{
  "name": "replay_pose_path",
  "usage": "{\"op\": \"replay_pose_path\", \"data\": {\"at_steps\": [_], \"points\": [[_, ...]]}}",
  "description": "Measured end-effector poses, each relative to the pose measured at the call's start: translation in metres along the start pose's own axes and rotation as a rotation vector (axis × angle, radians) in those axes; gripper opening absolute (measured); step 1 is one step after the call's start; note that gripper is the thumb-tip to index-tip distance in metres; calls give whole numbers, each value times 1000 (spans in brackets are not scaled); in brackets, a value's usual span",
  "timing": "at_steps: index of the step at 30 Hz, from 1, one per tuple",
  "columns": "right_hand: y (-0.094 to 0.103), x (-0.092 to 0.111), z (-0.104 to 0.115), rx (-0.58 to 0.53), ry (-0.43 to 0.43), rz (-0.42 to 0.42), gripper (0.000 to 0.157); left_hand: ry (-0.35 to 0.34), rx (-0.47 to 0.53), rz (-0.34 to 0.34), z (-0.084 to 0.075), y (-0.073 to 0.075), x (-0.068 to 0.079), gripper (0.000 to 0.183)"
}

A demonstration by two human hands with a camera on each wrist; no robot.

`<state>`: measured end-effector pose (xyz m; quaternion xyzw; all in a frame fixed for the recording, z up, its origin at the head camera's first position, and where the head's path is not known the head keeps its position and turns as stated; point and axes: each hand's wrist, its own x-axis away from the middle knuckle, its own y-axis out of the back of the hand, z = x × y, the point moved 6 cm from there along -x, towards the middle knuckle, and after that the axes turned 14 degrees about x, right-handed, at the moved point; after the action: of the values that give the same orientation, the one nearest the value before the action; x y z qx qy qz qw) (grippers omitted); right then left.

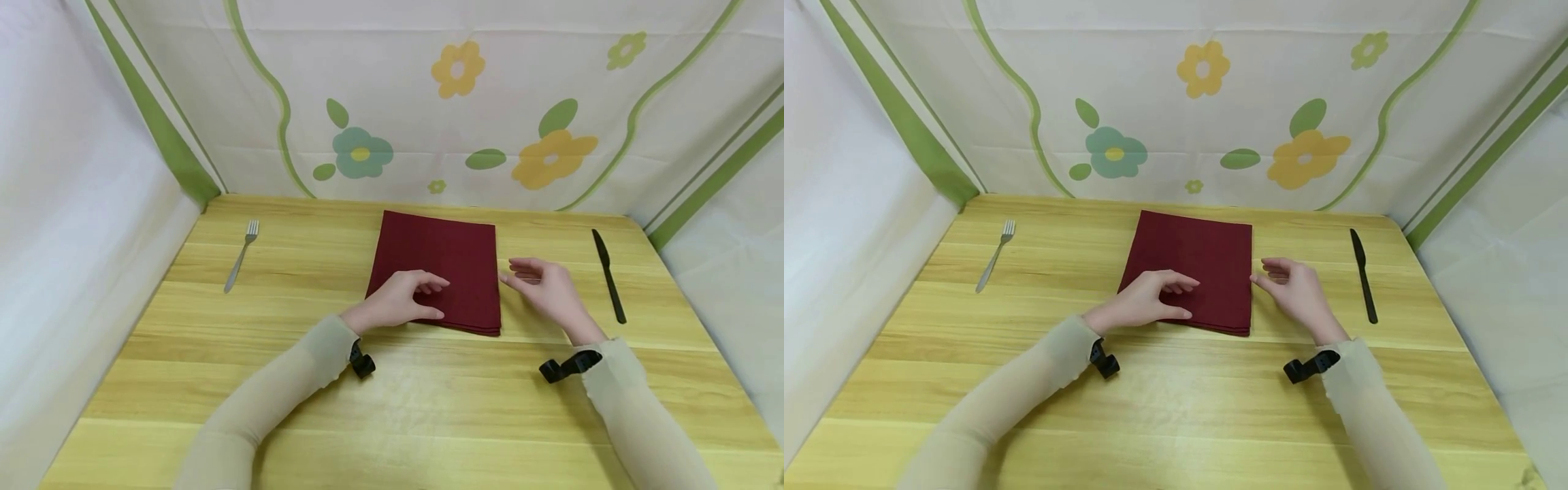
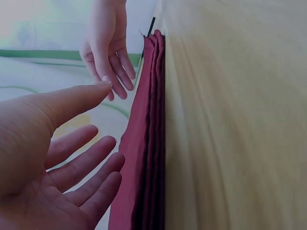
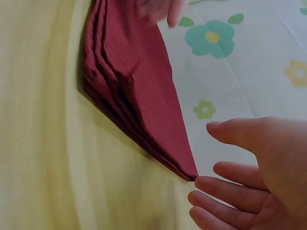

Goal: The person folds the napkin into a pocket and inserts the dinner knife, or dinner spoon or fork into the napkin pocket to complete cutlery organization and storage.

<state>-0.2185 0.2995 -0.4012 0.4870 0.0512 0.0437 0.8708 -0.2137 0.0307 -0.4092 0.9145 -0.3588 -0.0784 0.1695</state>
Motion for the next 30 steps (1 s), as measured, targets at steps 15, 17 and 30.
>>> {"op": "replay_pose_path", "data": {"at_steps": [15, 17, 30], "points": [[-8, 40, 9, -35, 24, 46, 53, 8, 8, 67, 3, -26, -12, 51], [-9, 44, 10, -42, 22, 64, 54, 7, 1, 75, 4, -28, -14, 50], [-19, 62, 13, -132, -37, 160, 57, -3, -69, 91, 3, -35, -20, 44]]}}
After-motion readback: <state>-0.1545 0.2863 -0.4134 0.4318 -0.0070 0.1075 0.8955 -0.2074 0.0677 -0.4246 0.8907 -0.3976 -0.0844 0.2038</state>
